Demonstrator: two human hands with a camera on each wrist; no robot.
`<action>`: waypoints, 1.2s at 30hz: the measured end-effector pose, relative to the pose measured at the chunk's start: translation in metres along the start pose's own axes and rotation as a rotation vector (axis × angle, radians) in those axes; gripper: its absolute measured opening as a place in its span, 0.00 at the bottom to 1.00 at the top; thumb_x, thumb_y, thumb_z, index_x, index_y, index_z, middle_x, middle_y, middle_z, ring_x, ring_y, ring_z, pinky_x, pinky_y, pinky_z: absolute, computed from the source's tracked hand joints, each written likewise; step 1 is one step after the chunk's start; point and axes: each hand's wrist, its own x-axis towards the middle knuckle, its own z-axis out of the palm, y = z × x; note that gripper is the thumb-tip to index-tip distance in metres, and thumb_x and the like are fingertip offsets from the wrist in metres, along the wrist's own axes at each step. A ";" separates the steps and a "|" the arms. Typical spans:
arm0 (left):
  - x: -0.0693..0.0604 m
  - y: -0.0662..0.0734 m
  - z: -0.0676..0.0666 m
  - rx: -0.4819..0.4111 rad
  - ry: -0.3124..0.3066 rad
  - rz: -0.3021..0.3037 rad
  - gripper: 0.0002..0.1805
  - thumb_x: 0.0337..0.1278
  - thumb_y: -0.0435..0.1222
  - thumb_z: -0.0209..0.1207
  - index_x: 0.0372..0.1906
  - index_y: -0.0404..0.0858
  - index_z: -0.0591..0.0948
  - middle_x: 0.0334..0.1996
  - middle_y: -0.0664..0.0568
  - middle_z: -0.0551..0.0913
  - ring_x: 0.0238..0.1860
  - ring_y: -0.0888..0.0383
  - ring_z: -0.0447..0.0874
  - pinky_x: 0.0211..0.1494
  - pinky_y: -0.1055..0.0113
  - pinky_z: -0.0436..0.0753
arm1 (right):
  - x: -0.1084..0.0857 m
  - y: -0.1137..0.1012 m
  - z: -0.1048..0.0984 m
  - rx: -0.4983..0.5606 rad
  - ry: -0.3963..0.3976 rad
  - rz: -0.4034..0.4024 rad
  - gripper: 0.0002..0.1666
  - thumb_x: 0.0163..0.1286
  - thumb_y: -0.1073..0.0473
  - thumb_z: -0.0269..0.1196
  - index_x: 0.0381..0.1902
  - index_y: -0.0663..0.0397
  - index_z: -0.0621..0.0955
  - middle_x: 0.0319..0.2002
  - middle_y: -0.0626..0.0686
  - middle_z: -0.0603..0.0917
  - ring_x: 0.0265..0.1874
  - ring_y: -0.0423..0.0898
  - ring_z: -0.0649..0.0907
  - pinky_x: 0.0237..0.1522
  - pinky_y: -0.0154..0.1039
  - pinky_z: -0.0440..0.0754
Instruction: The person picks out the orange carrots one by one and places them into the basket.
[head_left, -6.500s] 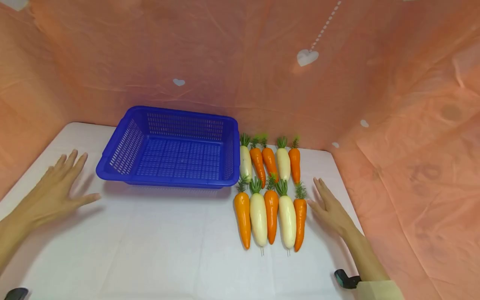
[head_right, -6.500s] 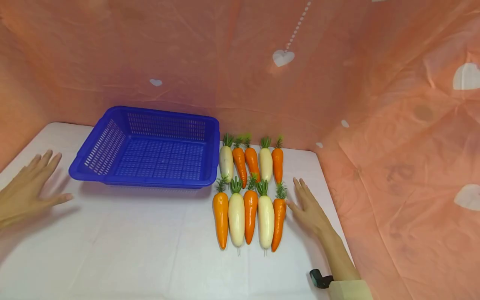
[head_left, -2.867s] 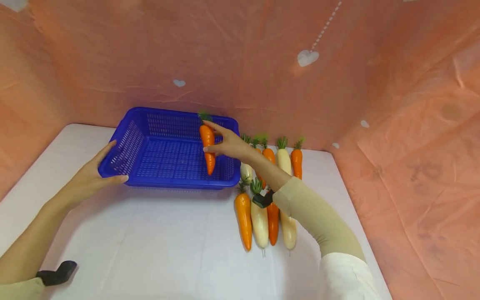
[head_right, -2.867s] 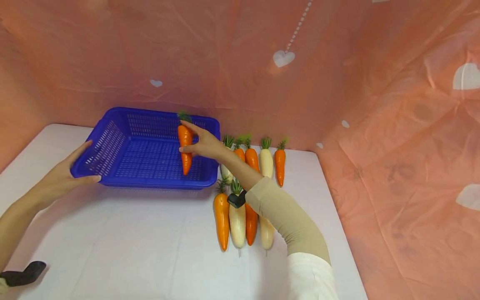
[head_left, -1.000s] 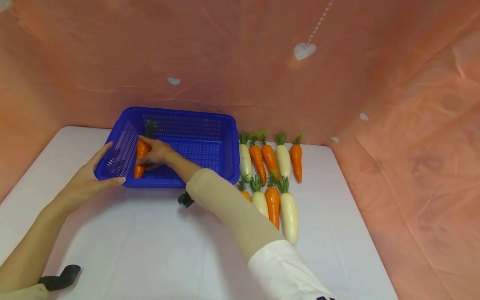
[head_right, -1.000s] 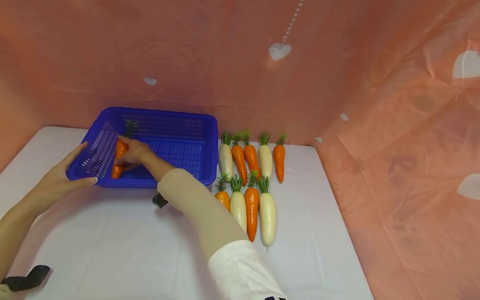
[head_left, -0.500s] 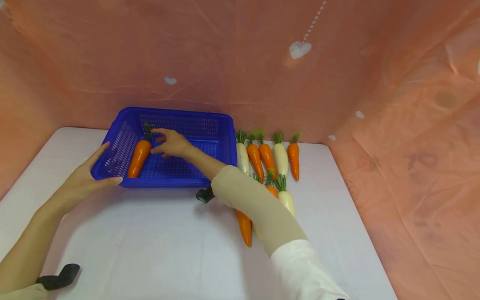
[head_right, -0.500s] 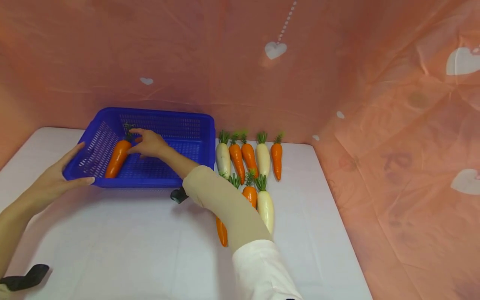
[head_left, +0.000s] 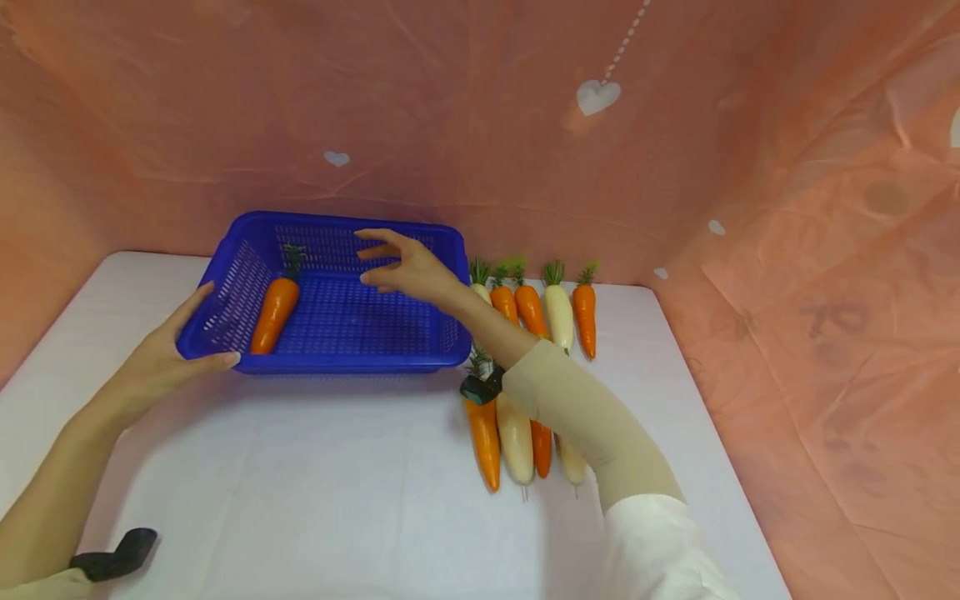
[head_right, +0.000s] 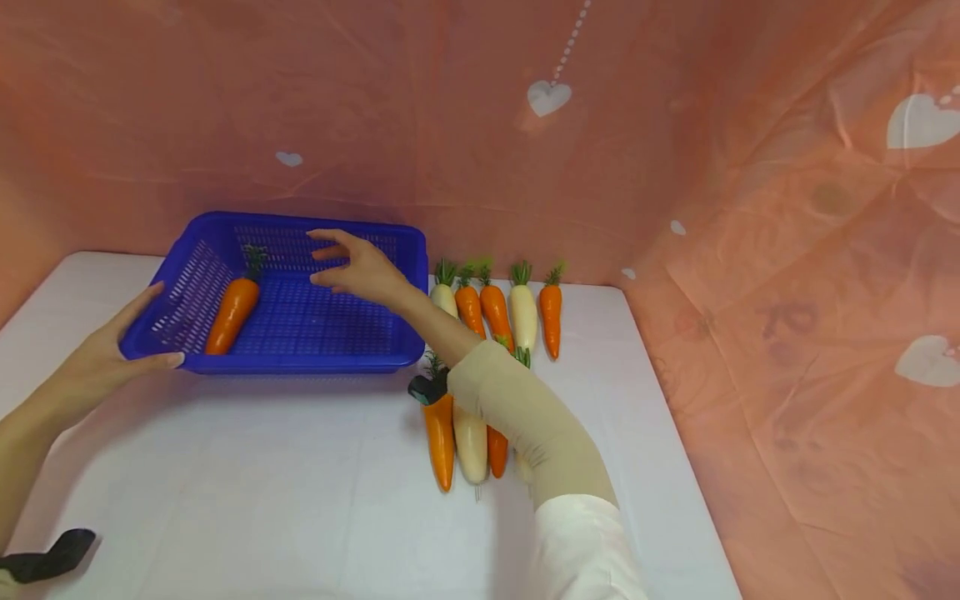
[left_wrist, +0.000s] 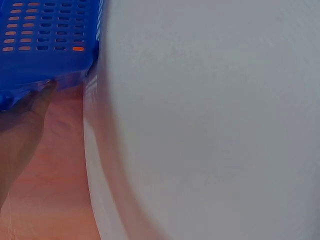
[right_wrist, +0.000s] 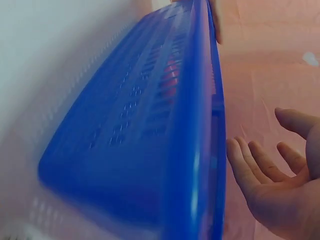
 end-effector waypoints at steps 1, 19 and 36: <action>0.000 0.000 0.000 0.000 0.002 0.005 0.56 0.64 0.43 0.63 0.79 0.60 0.33 0.79 0.42 0.29 0.75 0.27 0.27 0.67 0.25 0.34 | -0.006 0.001 -0.005 0.008 0.009 -0.012 0.39 0.69 0.64 0.65 0.75 0.47 0.65 0.64 0.57 0.76 0.53 0.51 0.84 0.52 0.41 0.84; -0.001 0.000 0.002 -0.013 0.011 0.028 0.55 0.64 0.42 0.63 0.79 0.61 0.33 0.79 0.42 0.30 0.75 0.30 0.26 0.68 0.26 0.32 | -0.090 0.024 -0.092 -0.057 0.214 -0.071 0.34 0.70 0.67 0.63 0.72 0.52 0.68 0.65 0.61 0.75 0.61 0.61 0.77 0.56 0.50 0.81; -0.005 -0.004 0.001 -0.014 0.014 0.004 0.55 0.65 0.43 0.61 0.78 0.61 0.31 0.78 0.38 0.29 0.75 0.30 0.25 0.67 0.25 0.32 | -0.168 0.089 -0.161 -0.156 0.510 -0.030 0.32 0.69 0.68 0.63 0.70 0.52 0.72 0.65 0.62 0.74 0.61 0.65 0.75 0.54 0.37 0.82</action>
